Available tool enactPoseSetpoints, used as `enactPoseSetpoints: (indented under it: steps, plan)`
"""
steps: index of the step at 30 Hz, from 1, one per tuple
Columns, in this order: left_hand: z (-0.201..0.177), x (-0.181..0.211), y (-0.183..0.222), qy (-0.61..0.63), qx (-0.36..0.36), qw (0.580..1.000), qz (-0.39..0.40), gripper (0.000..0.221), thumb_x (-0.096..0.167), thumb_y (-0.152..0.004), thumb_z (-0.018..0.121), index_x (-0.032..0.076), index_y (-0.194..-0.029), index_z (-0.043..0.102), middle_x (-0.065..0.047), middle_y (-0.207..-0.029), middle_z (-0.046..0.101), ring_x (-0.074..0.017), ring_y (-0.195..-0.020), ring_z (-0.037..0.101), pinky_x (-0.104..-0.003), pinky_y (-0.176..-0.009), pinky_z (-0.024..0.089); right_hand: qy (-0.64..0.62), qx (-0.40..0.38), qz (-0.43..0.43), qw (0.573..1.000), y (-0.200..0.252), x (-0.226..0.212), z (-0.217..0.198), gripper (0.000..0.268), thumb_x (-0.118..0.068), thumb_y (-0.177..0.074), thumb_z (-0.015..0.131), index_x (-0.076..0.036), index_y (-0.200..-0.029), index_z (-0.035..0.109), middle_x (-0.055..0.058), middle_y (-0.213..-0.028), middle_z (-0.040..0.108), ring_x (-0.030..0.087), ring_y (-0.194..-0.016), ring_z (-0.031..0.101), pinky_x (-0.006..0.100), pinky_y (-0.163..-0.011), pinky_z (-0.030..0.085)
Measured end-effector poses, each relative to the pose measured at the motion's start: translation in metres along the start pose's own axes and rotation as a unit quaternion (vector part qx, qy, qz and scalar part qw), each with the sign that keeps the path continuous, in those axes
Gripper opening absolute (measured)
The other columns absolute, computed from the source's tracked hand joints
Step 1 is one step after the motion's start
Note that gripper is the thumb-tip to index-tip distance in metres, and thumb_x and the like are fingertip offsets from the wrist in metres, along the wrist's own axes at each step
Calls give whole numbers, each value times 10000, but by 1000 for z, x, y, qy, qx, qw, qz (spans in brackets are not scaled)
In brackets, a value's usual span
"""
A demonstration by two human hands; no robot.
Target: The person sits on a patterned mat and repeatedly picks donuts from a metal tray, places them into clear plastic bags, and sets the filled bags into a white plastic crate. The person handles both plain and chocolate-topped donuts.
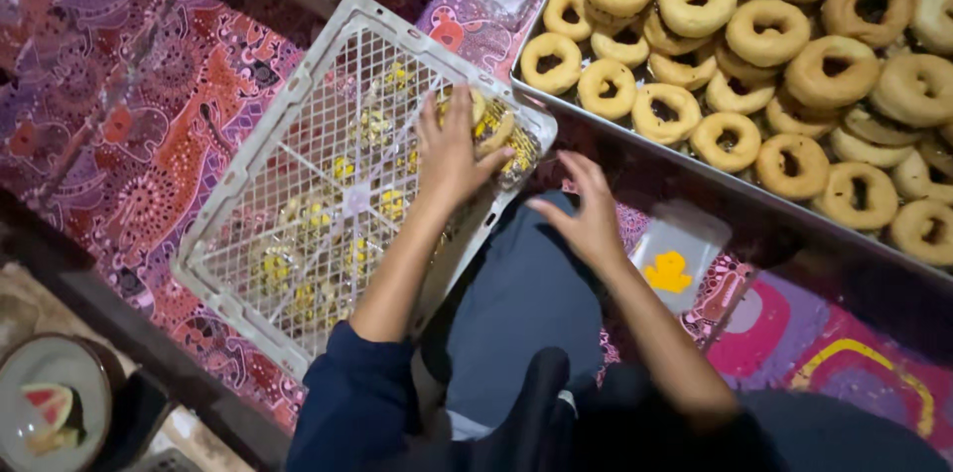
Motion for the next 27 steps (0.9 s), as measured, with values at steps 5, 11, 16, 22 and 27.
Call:
enactPoseSetpoints:
  steps: [5, 11, 16, 22, 27]
  plan:
    - [-5, -16, -10, 182, 7, 983, 11, 1126, 568, -827, 776, 7, -1621, 207, -278, -1619, 316, -462, -1490, 288, -568, -1208, 288, 143, -16, -33, 989, -50, -14, 35, 760, -365, -813, 822, -76, -1461, 549, 108, -1448, 583, 326, -1316, 501, 502, -1088, 338]
    - [2, -27, -10, 104, -31, 994, 9, 1081, 579, -775, 797, 39, -1566, 296, -191, -1608, 408, -427, -1509, 283, -567, -1229, 232, 75, -96, -63, 991, -63, 7, 31, 613, -198, -926, 740, -106, -1502, 553, 92, -1516, 565, 312, -1379, 455, 483, -1144, 332]
    - [-14, -86, -44, 146, 124, 981, -32, 1018, 577, -896, 715, 14, -1601, 244, -246, -1662, 219, -457, -1553, 67, -691, -1170, -87, -115, 97, 10, 989, -59, 24, 37, 472, -113, -999, 605, -48, -1466, 586, 143, -1458, 569, 215, -1304, 587, 336, -1020, 538]
    - [-32, -262, -97, 29, 160, 943, -289, 518, 548, -1067, 457, 155, -1352, 638, -150, -1328, 651, -388, -1268, 547, -596, -1045, 343, -369, 75, 335, 864, -57, 60, 64, 373, -272, -1010, 635, -57, -1314, 667, -20, -1068, 730, 65, -842, 670, 228, -617, 567]
    - [-22, -319, -104, 74, 151, 956, -240, 447, 559, -973, 593, 164, -1045, 788, -151, -922, 746, -361, -831, 701, -479, -707, 509, -413, 47, 350, 840, -64, 69, 65, 316, -211, -989, 665, -16, -1237, 648, 18, -1079, 724, 98, -892, 701, 268, -649, 611]
Point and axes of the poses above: each hand's wrist, its own y-axis away from the middle knuckle, its own z-axis out of the palm, x = y × z, the point moved 2 cm from there along -y, towards the middle knuckle
